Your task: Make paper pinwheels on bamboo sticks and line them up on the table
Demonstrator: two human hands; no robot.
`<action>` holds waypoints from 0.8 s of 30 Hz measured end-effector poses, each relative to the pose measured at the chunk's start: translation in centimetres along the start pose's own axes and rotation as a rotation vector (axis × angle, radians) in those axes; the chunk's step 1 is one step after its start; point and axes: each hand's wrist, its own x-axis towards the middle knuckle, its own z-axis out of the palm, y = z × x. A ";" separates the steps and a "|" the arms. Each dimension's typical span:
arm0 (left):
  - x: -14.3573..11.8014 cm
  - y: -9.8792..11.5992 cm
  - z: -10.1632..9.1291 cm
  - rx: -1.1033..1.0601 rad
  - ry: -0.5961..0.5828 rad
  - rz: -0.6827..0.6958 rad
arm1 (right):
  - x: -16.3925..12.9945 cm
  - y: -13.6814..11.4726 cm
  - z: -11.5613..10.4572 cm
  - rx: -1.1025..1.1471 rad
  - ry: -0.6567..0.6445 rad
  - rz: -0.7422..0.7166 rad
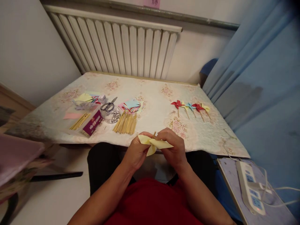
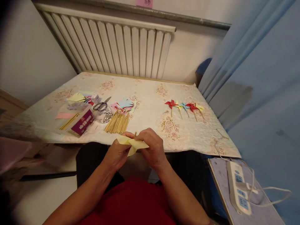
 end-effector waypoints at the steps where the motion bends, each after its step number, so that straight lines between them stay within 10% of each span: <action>1: 0.0 0.0 0.0 -0.004 0.006 -0.008 | 0.0 0.1 0.1 -0.006 0.012 -0.003; 24: -0.1 -0.2 0.2 0.014 0.036 -0.020 | -0.4 0.5 0.1 0.014 0.055 0.029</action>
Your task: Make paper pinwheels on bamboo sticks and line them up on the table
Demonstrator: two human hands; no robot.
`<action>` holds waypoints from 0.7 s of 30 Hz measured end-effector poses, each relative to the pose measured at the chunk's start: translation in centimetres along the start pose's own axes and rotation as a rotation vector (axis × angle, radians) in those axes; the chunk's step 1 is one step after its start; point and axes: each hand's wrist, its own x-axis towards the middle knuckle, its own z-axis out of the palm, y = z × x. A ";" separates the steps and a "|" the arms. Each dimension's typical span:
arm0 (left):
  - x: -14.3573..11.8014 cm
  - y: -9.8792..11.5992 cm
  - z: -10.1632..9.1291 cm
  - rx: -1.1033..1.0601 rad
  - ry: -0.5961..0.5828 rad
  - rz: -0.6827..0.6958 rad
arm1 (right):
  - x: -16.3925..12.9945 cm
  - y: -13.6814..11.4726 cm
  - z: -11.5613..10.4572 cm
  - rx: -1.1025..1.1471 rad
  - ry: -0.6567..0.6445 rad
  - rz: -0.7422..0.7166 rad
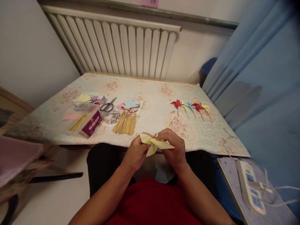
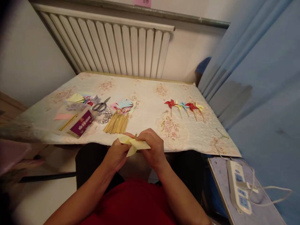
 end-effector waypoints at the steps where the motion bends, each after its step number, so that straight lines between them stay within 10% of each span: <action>1: 0.0 0.0 0.0 0.001 -0.001 0.002 | 0.0 0.0 0.0 0.012 -0.002 0.006; 21: 0.1 -0.4 -0.8 0.178 0.000 0.114 | 0.1 0.0 -0.1 0.108 -0.036 0.129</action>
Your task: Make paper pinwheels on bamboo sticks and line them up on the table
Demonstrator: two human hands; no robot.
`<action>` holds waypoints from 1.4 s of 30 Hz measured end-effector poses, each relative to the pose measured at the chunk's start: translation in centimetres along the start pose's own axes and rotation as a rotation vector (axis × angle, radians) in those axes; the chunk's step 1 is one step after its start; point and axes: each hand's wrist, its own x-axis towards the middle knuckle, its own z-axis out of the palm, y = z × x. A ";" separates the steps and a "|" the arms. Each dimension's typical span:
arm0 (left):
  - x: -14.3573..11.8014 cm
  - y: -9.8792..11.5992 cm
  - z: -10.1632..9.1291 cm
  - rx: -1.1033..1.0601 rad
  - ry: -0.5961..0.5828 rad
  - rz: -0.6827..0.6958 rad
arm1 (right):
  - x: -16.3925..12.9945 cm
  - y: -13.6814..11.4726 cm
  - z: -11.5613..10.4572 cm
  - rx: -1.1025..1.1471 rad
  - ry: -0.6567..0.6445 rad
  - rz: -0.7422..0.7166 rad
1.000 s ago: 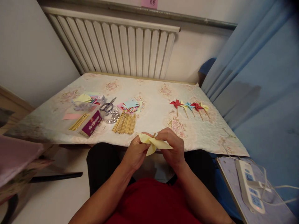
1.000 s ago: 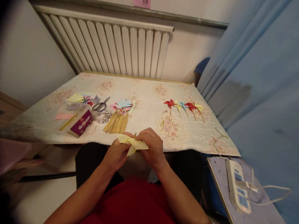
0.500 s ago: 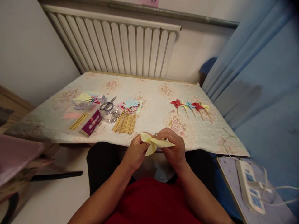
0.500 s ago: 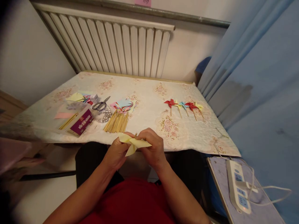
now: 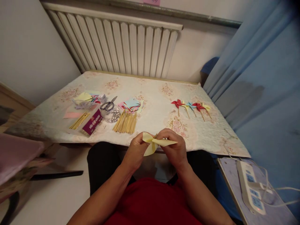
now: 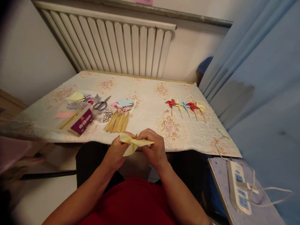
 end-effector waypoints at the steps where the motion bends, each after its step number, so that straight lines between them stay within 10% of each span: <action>1: 0.0 0.0 -0.1 0.017 0.002 0.014 | 0.0 0.0 0.0 0.002 -0.003 0.007; 31: -0.4 0.7 -0.6 0.334 -0.024 0.163 | -0.3 0.6 0.8 0.309 0.060 0.380; 42: 0.6 -1.6 -0.1 -0.002 -0.057 0.042 | -0.9 3.6 1.8 0.469 0.127 0.589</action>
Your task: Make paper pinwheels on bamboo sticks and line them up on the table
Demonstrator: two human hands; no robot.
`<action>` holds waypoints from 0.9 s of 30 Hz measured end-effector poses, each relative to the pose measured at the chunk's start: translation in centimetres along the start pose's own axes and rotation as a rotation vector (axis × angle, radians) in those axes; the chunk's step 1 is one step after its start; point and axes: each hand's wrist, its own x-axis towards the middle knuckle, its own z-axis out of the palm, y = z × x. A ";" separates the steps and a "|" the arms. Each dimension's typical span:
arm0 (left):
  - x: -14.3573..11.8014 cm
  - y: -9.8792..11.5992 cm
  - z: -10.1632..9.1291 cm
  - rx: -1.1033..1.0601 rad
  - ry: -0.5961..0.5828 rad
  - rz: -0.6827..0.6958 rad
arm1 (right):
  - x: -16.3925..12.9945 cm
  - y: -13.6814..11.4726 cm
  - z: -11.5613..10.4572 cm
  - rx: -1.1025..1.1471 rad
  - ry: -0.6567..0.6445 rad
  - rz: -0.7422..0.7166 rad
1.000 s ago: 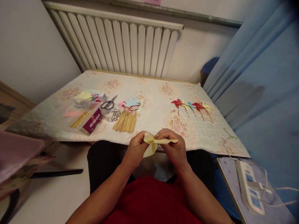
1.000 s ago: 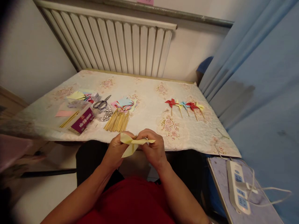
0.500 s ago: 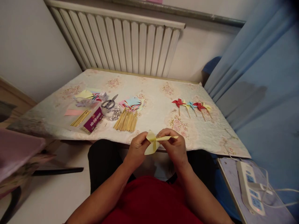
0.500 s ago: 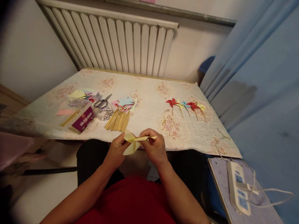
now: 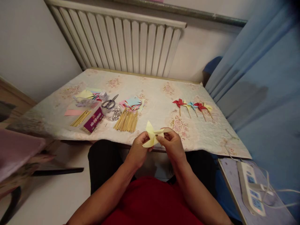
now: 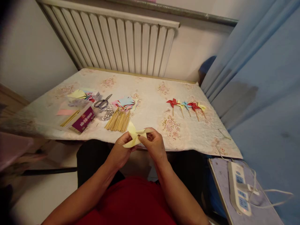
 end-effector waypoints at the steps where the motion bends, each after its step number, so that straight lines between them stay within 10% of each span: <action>1: 0.0 0.0 0.0 -0.017 0.000 -0.006 | 0.0 0.1 0.0 0.020 0.001 0.017; 27: 0.2 -1.3 0.4 -0.130 0.064 -0.212 | 0.4 1.5 -0.3 0.016 0.091 0.187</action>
